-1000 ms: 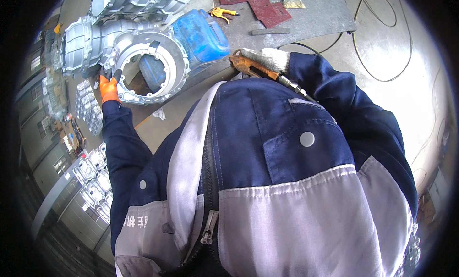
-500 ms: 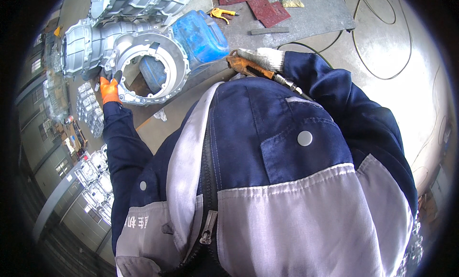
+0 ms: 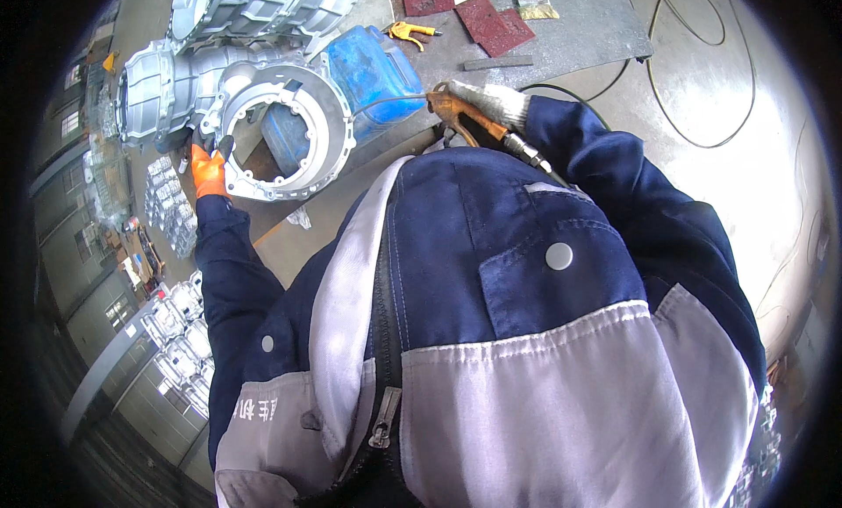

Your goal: The person uses a handheld air blow gun to clean the interior and exterior surfaces of several large silver metal housings. They rotate each part to access different areas and then place the cleaned parts on a nearby stack.

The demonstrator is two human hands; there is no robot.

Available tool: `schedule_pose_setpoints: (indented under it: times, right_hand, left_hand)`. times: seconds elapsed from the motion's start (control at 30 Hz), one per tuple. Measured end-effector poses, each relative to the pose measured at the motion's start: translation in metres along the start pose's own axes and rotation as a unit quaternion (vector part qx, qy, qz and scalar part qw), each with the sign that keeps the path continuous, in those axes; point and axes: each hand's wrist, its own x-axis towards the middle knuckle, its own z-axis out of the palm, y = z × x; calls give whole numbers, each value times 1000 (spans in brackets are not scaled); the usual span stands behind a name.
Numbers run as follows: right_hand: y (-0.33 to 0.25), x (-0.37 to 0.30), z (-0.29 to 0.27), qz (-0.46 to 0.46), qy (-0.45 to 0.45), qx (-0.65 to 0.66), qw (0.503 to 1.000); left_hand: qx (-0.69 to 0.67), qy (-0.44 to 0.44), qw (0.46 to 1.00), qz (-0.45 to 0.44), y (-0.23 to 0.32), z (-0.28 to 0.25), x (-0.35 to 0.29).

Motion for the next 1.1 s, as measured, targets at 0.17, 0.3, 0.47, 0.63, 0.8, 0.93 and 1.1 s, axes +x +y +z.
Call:
schedule_pose_setpoints:
  times: [0.17, 0.3, 0.47, 0.63, 0.8, 0.93, 1.1]
  right_hand:
    - [11, 14, -4, -13, 2, 14, 1000]
    - [15, 26, -9, -40, 20, -4, 999]
    - [13, 34, -8, -57, 66, 12, 996]
    - [7, 33, -7, -39, 61, -1, 997]
    - [5, 35, -2, -49, 73, 21, 996]
    - [5, 35, -1, -51, 87, 11, 995]
    - [2, 36, -1, -50, 71, 6, 996]
  left_hand:
    - [-4, -50, 998, 22, 8, 2, 2]
    - [31, -39, 999, -4, 6, -1, 7]
    - [29, -50, 998, -14, 4, -5, 8]
    - [48, -46, 997, 39, 9, -5, 7]
    - [47, -58, 997, -8, 8, -6, 6]
    - [62, -49, 997, -16, 7, -6, 7]
    - [70, -35, 997, -27, 5, -7, 8]
